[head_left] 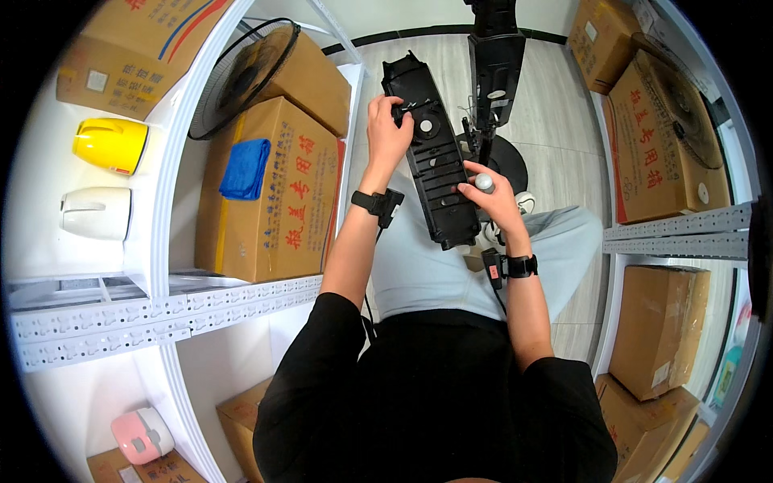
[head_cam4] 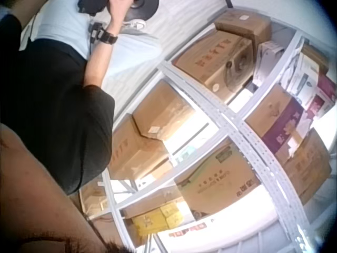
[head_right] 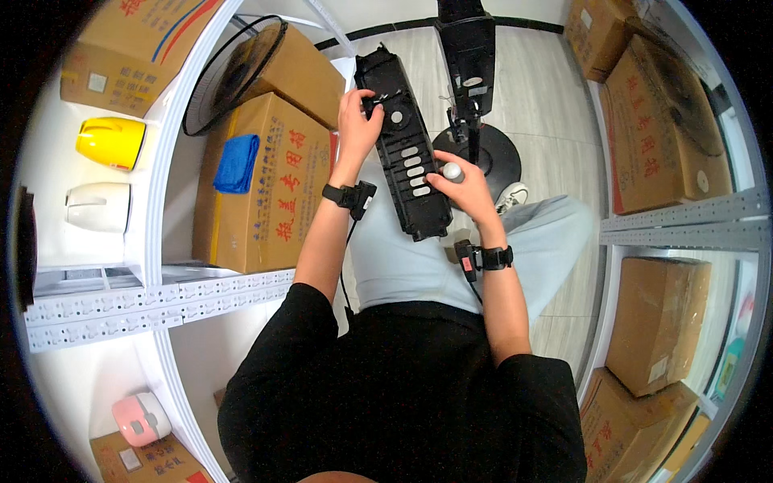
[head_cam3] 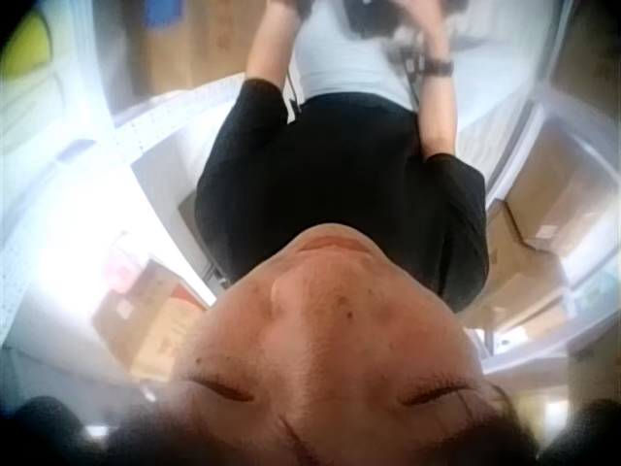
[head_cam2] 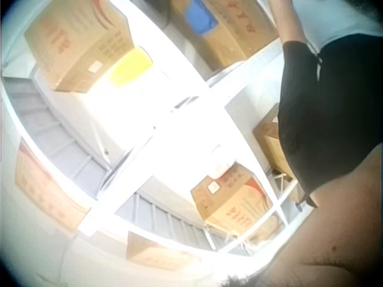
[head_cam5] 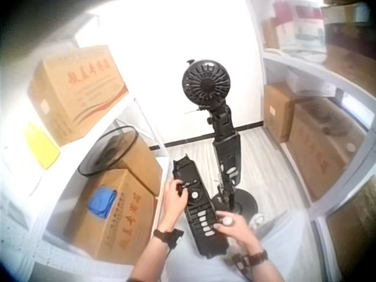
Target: The person disassembles a standing fan base using a screwdriver, removes the control panel, and manipulates internal wiring and components. They then reassemble the control panel and secure it back into the base.
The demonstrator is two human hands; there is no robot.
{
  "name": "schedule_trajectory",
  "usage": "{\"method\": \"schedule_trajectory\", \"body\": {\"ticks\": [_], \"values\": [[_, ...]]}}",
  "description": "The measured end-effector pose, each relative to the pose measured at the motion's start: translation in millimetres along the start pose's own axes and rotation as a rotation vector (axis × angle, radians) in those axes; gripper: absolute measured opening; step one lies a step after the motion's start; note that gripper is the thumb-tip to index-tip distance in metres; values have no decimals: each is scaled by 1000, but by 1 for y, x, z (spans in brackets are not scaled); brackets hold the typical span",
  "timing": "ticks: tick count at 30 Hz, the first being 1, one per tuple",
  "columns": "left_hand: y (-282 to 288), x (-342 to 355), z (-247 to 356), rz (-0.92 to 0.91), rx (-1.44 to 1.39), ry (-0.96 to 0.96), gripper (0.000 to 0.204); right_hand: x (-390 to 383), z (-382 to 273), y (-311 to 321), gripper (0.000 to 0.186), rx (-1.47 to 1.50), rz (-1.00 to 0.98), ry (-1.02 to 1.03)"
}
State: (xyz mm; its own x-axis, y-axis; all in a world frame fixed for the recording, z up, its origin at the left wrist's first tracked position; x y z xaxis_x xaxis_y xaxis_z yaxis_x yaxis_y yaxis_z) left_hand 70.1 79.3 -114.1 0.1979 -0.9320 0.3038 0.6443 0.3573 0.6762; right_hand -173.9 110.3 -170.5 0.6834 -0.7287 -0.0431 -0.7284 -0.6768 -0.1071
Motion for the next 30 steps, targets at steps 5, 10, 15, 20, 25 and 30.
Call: {"method": "schedule_trajectory", "body": {"ticks": [5, 10, 15, 20, 25, 30], "values": [[-2, -1, 0, -29, 59, -17, 23, 0, 7, 1, 48, 30, -3, -12], [-2, -2, 6, -44, 80, -30, 23, 0, 7, 0, 50, 51, -14, -25], [-2, -2, 8, -23, 92, -39, 25, 3, 13, -1, 50, 87, -21, 5], [-5, -2, 10, -43, 119, -15, 27, 4, 20, 0, 49, 98, -23, -19], [-4, -5, 13, -24, 37, 40, 30, 5, 21, -1, 49, 120, -30, -33], [-4, -4, 20, -54, 45, -7, 33, 8, 30, 1, 50, 98, -34, 17]]}}
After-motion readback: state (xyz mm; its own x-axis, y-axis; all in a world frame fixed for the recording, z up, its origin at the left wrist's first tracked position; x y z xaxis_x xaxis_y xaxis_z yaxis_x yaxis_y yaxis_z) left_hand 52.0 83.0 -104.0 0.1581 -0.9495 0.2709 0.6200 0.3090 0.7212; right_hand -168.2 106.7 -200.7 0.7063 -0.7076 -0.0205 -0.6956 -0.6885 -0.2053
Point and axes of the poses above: each hand's wrist, its own x-axis towards the middle knuckle, its own y-axis out of the back of the hand, z = x × y, the point moved 5 cm from there along x, towards the middle knuckle, and after that the axes turned 15 degrees about -z, right-handed, at the moved point
